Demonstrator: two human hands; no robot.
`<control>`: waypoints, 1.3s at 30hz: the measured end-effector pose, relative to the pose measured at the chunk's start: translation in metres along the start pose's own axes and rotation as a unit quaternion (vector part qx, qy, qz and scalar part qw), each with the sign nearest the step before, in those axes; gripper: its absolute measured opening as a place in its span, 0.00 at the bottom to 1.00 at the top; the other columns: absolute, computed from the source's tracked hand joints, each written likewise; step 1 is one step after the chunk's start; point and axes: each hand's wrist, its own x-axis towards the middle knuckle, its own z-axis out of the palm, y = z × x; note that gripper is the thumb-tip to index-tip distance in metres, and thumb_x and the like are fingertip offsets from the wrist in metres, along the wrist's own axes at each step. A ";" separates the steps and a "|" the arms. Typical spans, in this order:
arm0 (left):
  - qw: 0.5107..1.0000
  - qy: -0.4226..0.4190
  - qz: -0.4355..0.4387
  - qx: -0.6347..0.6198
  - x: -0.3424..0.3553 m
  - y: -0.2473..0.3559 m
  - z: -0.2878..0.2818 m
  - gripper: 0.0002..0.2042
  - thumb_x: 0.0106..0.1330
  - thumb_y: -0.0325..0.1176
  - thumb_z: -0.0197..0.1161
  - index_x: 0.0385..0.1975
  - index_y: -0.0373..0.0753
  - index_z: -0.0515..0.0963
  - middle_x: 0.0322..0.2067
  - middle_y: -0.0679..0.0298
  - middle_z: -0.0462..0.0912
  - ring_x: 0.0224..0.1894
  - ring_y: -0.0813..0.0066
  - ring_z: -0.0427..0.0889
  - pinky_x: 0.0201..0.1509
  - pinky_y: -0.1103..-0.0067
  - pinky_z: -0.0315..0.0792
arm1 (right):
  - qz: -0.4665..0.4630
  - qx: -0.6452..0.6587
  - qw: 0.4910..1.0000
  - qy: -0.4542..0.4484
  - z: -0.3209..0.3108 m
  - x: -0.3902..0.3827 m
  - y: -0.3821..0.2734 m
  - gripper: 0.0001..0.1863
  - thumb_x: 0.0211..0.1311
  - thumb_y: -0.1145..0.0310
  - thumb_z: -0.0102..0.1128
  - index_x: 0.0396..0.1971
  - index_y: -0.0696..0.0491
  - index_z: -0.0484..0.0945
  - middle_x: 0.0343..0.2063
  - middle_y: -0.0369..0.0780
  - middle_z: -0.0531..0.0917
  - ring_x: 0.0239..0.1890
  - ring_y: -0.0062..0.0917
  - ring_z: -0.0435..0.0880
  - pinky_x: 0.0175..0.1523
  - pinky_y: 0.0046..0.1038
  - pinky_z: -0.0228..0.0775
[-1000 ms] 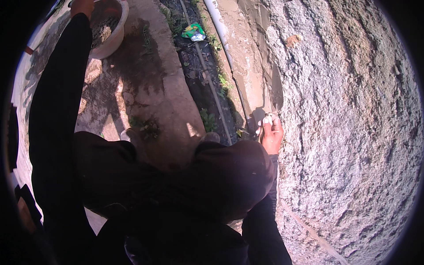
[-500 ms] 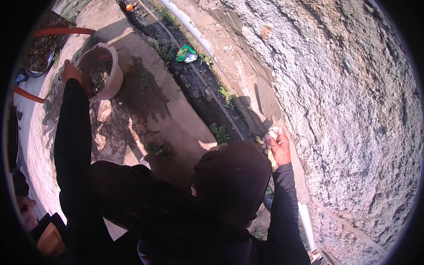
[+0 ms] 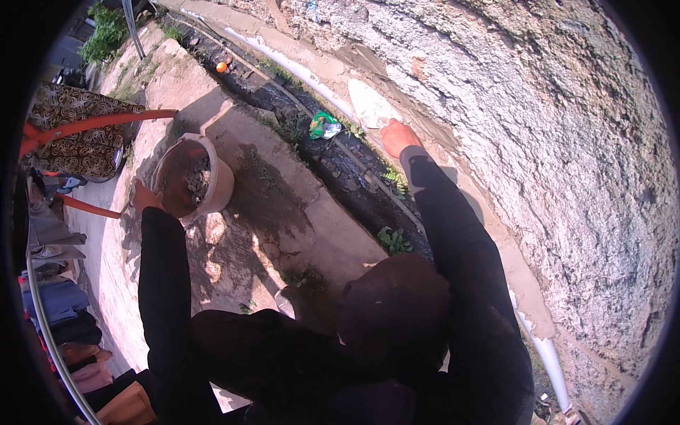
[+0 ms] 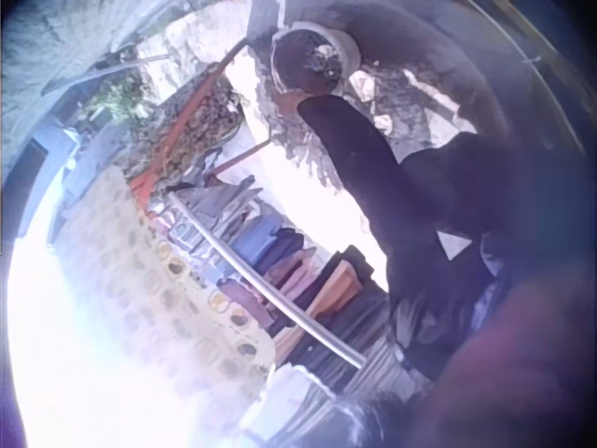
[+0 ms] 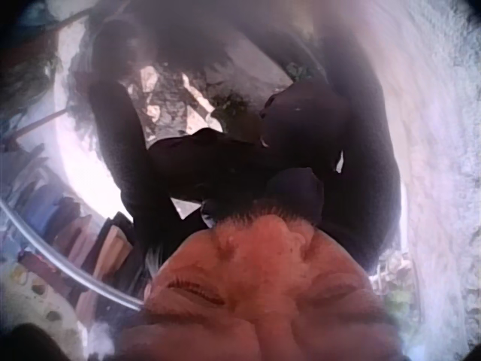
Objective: The person applies wet concrete to a brick wall using a trowel, scooping the mixture from a bucket and smoothing it over the surface of the wall.
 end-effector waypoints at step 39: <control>0.990 -0.080 -0.056 -0.098 -0.064 0.049 0.069 0.22 0.61 0.49 0.53 0.30 0.30 0.73 0.19 0.60 0.74 0.16 0.70 0.73 0.18 0.77 0.64 | 0.164 0.054 0.985 0.025 -0.085 -0.196 -0.037 0.25 0.63 0.55 0.41 0.47 0.64 0.66 0.34 0.57 0.80 0.41 0.51 0.79 0.48 0.43 0.67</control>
